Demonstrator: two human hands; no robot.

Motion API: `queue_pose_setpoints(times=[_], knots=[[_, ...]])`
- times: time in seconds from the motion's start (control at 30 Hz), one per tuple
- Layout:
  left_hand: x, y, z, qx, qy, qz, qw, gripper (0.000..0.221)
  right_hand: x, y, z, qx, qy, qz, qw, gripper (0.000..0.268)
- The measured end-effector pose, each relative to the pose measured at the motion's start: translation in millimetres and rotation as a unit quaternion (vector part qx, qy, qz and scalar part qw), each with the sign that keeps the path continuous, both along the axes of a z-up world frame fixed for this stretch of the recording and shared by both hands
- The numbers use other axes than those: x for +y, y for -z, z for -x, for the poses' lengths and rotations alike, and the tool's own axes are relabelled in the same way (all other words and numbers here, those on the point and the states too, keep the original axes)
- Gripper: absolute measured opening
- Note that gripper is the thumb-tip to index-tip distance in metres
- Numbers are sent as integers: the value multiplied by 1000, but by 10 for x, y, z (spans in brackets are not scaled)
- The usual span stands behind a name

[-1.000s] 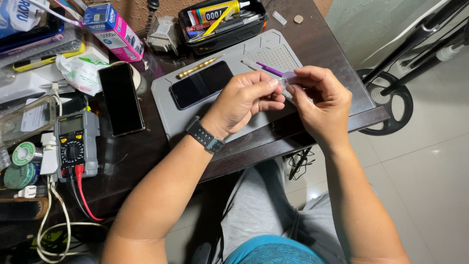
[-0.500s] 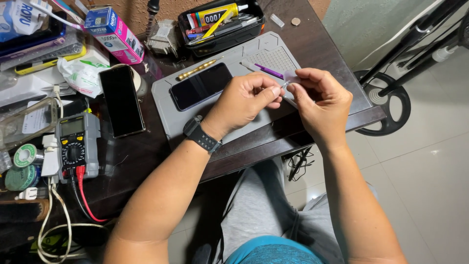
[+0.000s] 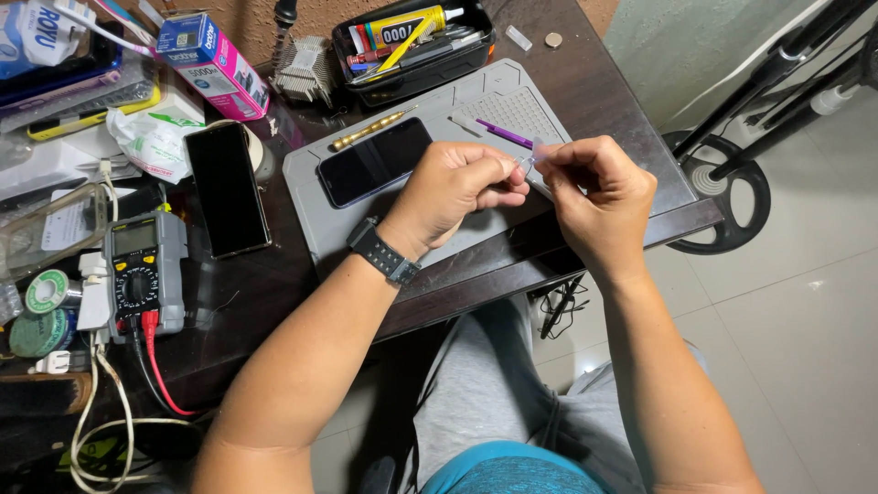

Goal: Trimming excess film from a smartphone screen and preparing cable ties at a repair bench.

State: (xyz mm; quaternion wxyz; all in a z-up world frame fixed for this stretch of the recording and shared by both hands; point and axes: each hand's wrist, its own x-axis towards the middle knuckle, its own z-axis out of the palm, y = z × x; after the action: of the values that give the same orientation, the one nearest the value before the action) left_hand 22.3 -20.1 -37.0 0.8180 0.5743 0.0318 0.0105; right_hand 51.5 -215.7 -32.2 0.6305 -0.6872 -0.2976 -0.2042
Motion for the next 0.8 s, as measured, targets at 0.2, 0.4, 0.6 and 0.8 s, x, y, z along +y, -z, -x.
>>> queue_pose_setpoints(times=[0.2, 0.4, 0.6, 0.8], knots=[[19, 37, -13, 38, 1, 20, 999, 19, -7, 7, 1, -31, -21, -6, 999, 23], [-16, 130, -9, 15, -42, -124, 991, 15, 58, 29, -11, -230, 30, 78, 970, 26], [39, 320, -106, 1, -68, -162, 984, 13, 52, -68, 7, -245, -26, 48, 968, 25], [-28, 160, -18, -114, -84, -185, 972, 8, -21, -28, -4, -145, -63, 14, 987, 20]])
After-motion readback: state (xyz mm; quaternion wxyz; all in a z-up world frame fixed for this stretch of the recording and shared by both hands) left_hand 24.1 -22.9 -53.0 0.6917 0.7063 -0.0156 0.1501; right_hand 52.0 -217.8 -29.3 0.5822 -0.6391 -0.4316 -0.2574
